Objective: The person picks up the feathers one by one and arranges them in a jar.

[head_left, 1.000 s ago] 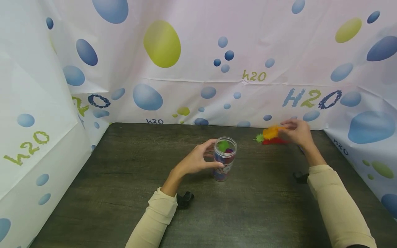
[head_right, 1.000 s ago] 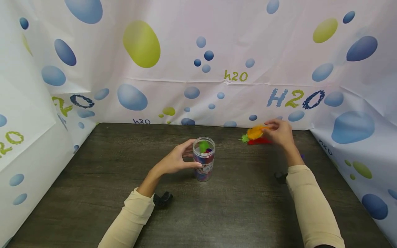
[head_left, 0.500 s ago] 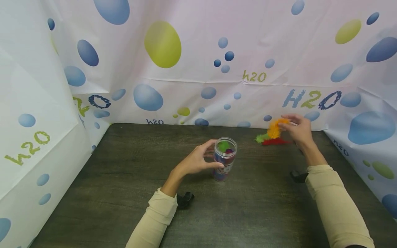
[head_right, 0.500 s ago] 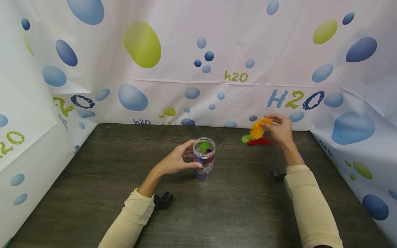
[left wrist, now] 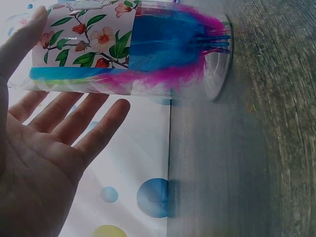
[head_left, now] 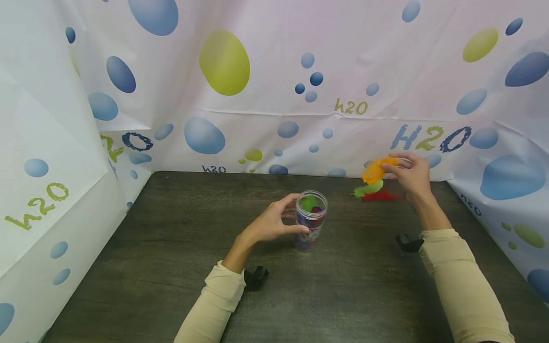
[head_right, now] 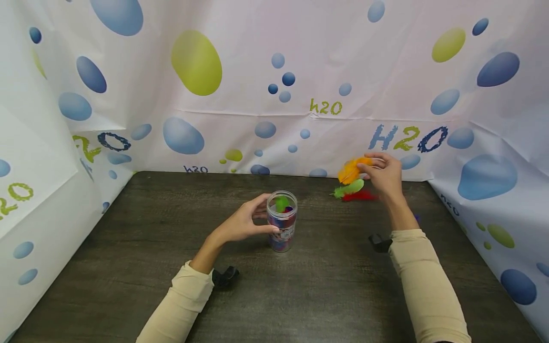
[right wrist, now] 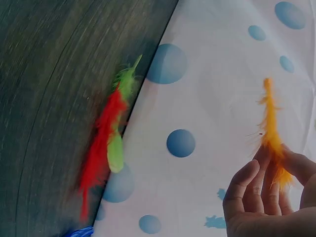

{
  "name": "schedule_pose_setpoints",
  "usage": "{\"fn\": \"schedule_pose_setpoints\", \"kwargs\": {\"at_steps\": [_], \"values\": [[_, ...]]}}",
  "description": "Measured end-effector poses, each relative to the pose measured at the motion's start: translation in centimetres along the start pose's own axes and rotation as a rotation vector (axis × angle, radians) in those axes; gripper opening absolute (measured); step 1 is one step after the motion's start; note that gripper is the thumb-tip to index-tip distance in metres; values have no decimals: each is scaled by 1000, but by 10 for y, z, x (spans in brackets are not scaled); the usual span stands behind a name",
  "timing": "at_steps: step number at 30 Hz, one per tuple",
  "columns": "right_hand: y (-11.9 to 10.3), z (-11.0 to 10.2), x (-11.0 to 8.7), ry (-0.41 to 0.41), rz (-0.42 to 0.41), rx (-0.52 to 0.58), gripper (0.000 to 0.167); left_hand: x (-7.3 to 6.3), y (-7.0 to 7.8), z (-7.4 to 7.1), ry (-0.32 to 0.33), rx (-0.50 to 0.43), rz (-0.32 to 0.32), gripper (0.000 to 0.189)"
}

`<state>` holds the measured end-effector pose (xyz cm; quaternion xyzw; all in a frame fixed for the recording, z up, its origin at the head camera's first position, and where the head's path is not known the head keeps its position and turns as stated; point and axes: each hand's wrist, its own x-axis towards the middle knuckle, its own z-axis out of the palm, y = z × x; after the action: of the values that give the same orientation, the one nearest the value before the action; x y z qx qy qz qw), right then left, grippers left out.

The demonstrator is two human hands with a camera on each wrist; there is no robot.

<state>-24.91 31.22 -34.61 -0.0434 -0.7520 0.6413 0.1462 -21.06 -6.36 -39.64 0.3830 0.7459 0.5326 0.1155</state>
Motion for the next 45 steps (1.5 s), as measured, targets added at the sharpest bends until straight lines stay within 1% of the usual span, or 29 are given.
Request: {"fn": "schedule_pose_setpoints", "kwargs": {"at_steps": [3,7,11,16,22,28,37,40,44,45], "values": [[-3,3,-4,-10,3,4,23,-1,0,0,2,1,1,72],[-6,8,-8,-24,-21,31,20,-1,-1,0,4,1,5,72],[-8,13,-12,-35,-50,61,21,-1,-1,0,3,1,7,72],[-11,16,-14,-47,-74,53,21,-2,-1,0,2,3,10,71],[-16,20,-18,-45,-92,45,26,-2,-1,1,4,9,15,71],[-23,23,-25,-63,-122,80,26,-2,0,1,4,8,7,72],[-40,31,-37,-115,-153,14,21,0,-1,1,3,9,1,72],[-46,34,-41,-147,-153,41,20,1,-1,0,2,10,1,72],[-52,40,-45,-191,-142,117,20,1,0,0,1,12,2,72],[-53,41,-46,-197,-142,120,20,1,1,0,2,11,0,73]]}}
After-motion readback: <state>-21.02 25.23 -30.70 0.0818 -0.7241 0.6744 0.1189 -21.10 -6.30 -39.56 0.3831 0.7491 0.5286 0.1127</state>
